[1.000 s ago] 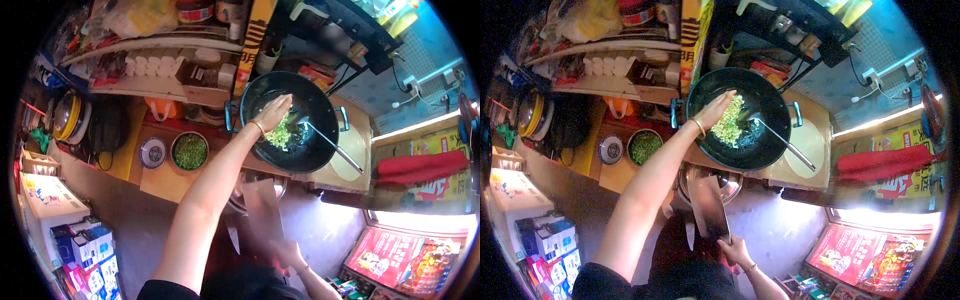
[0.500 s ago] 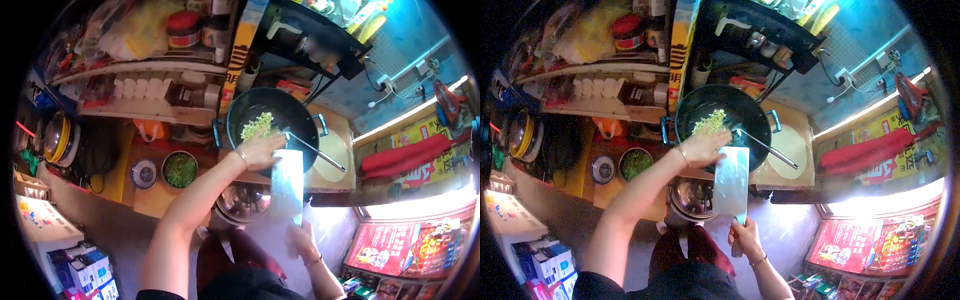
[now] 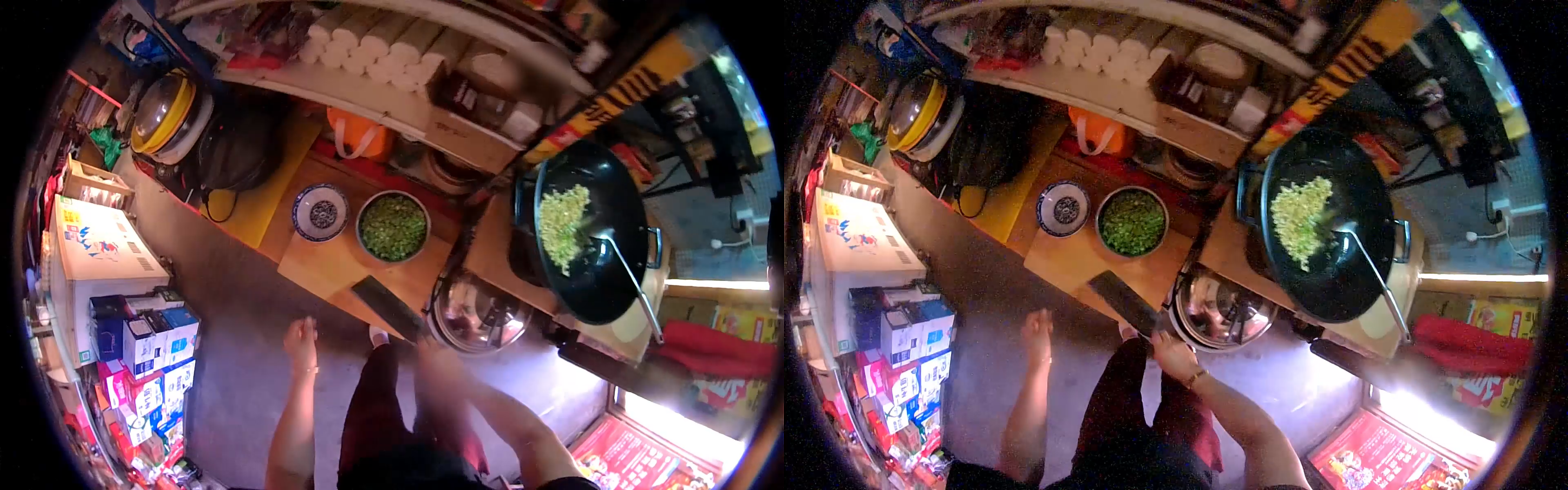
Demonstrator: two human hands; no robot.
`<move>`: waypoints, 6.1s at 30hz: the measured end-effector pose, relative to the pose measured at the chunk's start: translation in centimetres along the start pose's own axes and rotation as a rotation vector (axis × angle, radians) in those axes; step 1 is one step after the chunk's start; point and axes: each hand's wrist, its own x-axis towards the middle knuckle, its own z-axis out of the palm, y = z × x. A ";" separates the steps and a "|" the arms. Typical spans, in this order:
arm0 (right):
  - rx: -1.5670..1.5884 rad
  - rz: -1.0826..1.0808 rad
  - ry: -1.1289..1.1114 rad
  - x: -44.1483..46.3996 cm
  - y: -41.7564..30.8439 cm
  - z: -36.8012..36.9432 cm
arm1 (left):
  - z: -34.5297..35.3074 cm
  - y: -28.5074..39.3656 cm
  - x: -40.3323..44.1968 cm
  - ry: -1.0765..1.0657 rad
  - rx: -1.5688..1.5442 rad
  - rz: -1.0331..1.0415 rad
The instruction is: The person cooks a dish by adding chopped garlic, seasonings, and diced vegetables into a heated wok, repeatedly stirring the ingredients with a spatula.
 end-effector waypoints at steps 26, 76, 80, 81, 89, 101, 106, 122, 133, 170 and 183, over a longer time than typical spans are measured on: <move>-0.780 0.681 0.708 -17.5 14.4 -32.9 | -6.9 -22.2 -4.9 -0.211 -0.384 -0.583; -0.091 0.248 0.424 -13.7 17.1 -35.1 | 1.7 -16.4 -9.3 -0.491 0.150 -0.469; -0.161 0.295 0.400 -12.8 17.0 -34.2 | 2.5 -11.6 -9.6 -0.409 0.102 -0.340; -0.134 0.350 0.306 -14.1 14.8 -34.7 | 3.1 -11.4 -8.8 -0.438 0.030 -0.402; -0.013 0.225 0.107 -20.3 7.6 -34.4 | 3.1 -10.7 -7.9 -0.564 0.155 -0.422; 0.349 0.557 0.243 -9.4 17.4 -33.8 | 2.2 -9.2 -9.1 -0.441 -0.069 -0.502; -0.041 0.423 0.192 -13.2 15.1 -35.1 | 1.7 -13.1 -7.3 -0.621 0.317 -0.431; -0.066 0.350 0.166 -11.2 14.6 -34.3 | 1.9 -11.0 -8.0 -0.483 0.006 -0.497; 0.021 0.440 0.051 -15.6 11.8 -33.2 | 1.6 -11.7 -9.0 -0.414 -0.017 -0.434; -0.198 0.494 -0.152 -19.9 14.0 -40.5 | 2.3 -12.5 -7.1 -0.552 -0.025 -0.461; -0.630 0.481 -0.121 -18.7 8.9 -39.4 | 12.2 -3.0 3.6 -0.270 -0.622 -0.458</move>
